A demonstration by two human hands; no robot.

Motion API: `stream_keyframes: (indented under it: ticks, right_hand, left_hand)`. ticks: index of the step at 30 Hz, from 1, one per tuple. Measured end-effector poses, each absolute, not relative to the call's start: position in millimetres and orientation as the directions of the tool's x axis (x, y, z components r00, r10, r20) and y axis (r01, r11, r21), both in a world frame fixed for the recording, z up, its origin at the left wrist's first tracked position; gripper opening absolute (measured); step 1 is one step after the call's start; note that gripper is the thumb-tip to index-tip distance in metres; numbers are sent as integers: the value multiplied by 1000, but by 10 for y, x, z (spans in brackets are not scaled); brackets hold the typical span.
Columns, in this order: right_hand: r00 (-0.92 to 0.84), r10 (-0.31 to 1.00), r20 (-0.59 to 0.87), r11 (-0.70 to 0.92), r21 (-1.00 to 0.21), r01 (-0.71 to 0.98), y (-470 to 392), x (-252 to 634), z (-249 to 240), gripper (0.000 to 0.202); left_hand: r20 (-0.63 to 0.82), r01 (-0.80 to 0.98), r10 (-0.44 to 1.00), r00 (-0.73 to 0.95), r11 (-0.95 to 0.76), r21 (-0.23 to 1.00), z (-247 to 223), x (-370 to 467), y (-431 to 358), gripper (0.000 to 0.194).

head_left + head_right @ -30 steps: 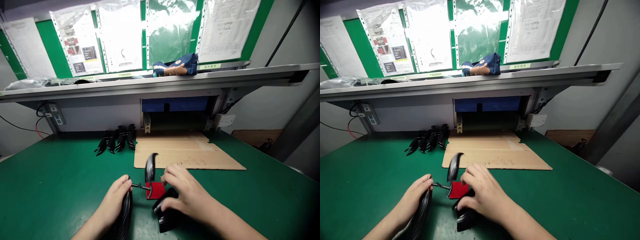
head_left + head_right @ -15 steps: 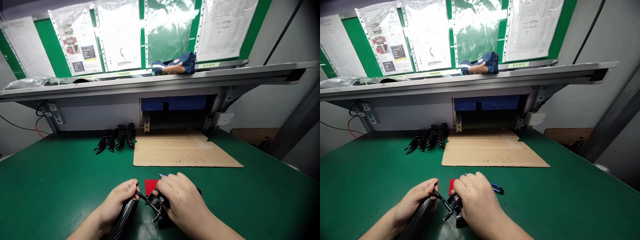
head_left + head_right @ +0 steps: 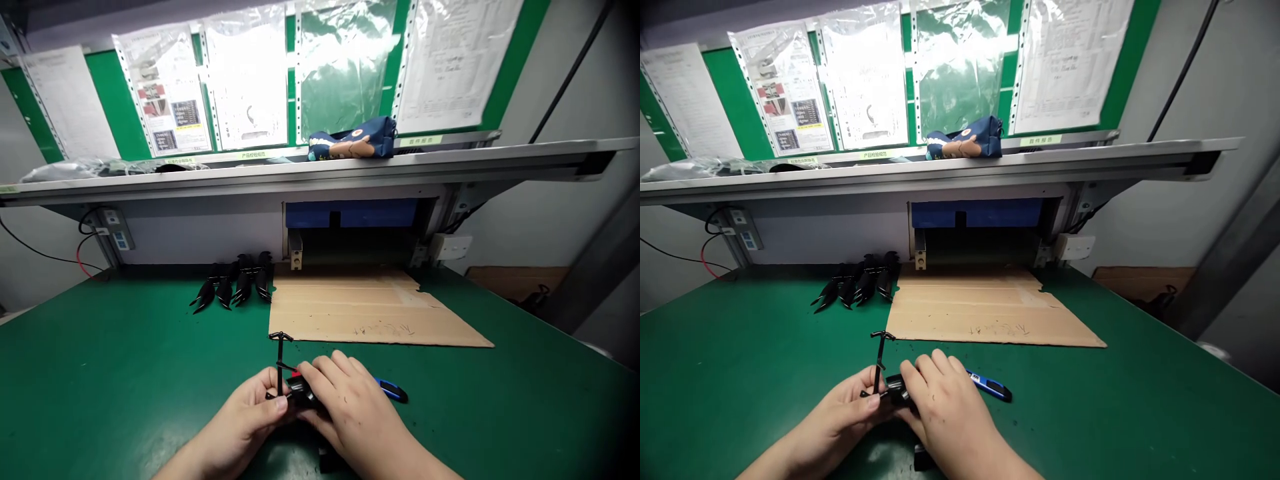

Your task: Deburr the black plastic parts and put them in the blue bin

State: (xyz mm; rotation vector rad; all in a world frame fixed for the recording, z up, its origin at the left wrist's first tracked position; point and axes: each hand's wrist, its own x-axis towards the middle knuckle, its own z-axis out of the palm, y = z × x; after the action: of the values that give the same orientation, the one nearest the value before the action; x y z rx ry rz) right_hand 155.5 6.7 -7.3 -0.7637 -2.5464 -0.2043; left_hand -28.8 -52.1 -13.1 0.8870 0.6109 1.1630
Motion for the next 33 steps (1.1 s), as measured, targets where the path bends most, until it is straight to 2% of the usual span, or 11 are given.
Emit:
stream_keyframes:
  ticks: [3,6,8,10,12,16,19,23,26,30,33]
  right_hand:
    - [-795,446,410,831,139,538,109,1558,-125,37]
    - [-840,405,361,834,232,501,116,1545,-159,38]
    - [-856,387,344,848,232,477,97,1532,-155,41]
    - [-857,389,337,870,171,462,76,1533,-123,43]
    - [-850,399,345,892,67,446,66,1554,-74,41]
    - [-843,403,356,915,-154,373,56,1593,-28,36]
    - [-819,441,367,897,-200,394,14,1550,-87,37]
    - [-731,547,409,821,-88,565,27,1474,-181,35]
    - [-595,665,451,680,-35,733,210,1577,-190,32]
    - [-413,749,517,564,-172,807,522,1795,-232,32]
    - [-448,714,538,645,-257,719,604,1778,-359,42]
  left_hand:
    - [-9,-341,972,236,91,936,-230,-280,-490,24]
    - [6,-49,1000,-9,-6,999,-305,-270,-452,35]
    - [55,112,990,-130,-40,993,-319,-260,-447,42]
    - [93,166,981,-170,-65,984,-307,-255,-463,42]
    - [125,136,978,-165,-103,985,-282,-262,-487,40]
    - [152,3,984,-88,-152,988,-225,-309,-503,50]
    - [111,-122,990,-85,-121,985,-221,-292,-482,51]
    - [9,-267,974,-226,-71,961,-308,-168,-454,41]
    - [-58,-355,927,-371,-84,931,-324,-314,-345,40]
    - [-105,-393,705,-701,-259,882,-99,-1094,-100,32]
    - [-86,-357,607,-790,-343,869,58,-1466,-80,30]
